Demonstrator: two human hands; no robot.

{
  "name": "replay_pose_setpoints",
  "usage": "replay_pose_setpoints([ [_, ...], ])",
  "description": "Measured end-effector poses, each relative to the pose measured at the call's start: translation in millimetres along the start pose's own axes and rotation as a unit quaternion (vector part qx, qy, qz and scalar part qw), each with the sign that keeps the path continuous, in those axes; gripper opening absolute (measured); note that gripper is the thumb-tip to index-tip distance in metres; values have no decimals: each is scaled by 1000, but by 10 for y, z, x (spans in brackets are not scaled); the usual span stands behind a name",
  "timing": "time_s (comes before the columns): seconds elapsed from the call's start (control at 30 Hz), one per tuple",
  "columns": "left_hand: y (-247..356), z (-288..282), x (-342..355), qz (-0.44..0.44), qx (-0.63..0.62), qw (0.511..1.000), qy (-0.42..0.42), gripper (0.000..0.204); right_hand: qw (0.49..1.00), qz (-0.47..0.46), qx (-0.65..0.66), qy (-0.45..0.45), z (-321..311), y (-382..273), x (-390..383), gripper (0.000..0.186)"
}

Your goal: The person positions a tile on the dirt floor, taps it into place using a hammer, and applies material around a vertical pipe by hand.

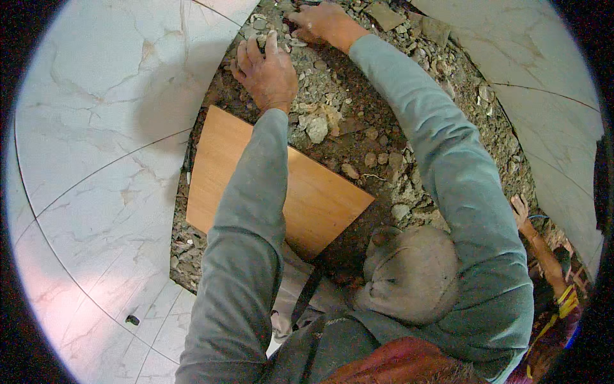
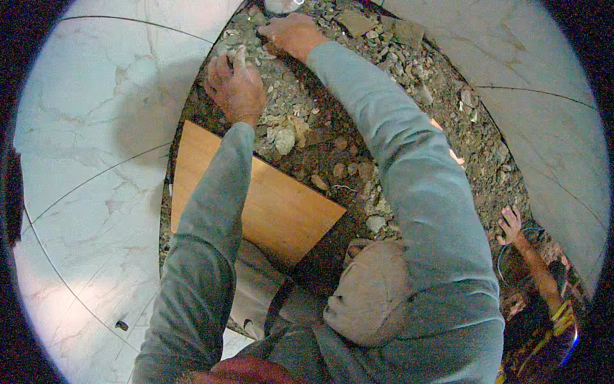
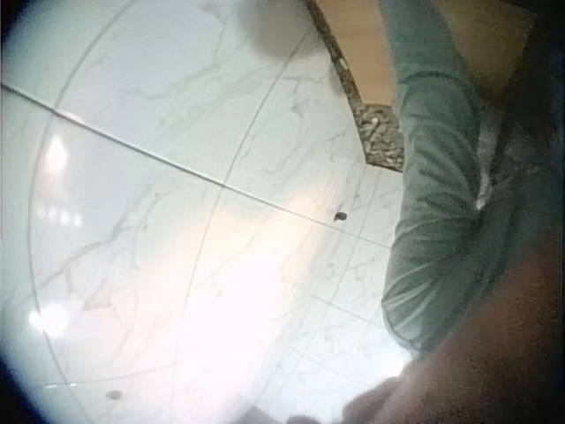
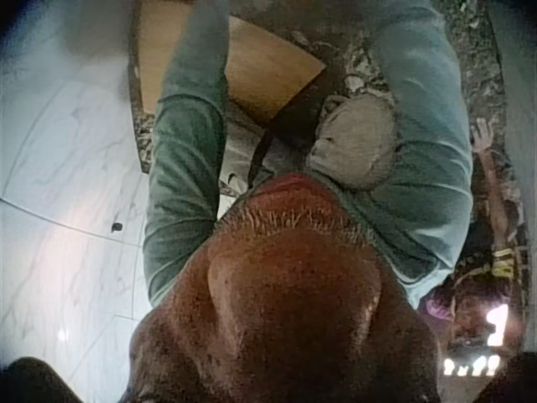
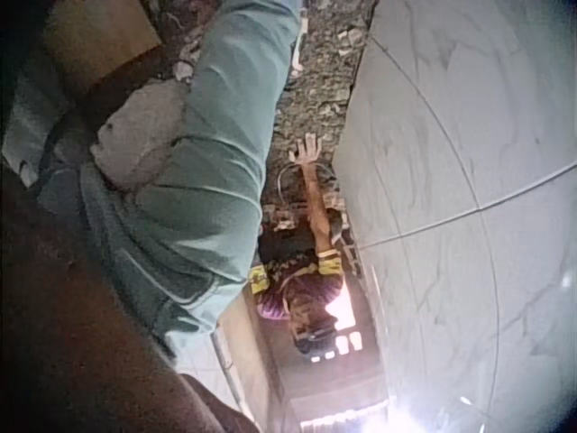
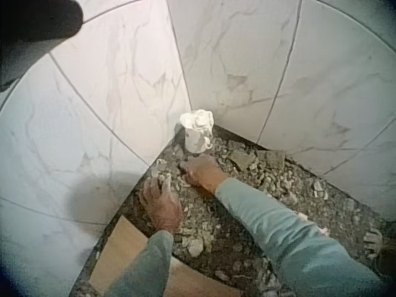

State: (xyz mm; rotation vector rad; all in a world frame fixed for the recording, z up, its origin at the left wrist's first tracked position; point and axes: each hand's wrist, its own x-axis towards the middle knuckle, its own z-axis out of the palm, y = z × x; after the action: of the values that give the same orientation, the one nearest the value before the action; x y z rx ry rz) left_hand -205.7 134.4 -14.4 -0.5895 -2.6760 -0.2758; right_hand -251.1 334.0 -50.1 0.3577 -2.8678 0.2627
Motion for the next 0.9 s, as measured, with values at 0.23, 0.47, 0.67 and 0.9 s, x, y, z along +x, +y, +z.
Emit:
replay_pose_setpoints([
  [0.23,-13,24,8,6,5,1000,21,39,997,25,59,-49,-86,103,-90,37],
  [0.47,-25,20,17,0,-5,1000,25,38,950,31,146,-273,-857,512,-410,36],
  [0.67,-37,54,-10,-8,-10,1000,21,42,815,20,280,-507,-2061,333,-1067,42],
  [0.9,-30,39,-4,-5,2,999,39,40,987,-45,-137,70,-726,294,-279,32],
])
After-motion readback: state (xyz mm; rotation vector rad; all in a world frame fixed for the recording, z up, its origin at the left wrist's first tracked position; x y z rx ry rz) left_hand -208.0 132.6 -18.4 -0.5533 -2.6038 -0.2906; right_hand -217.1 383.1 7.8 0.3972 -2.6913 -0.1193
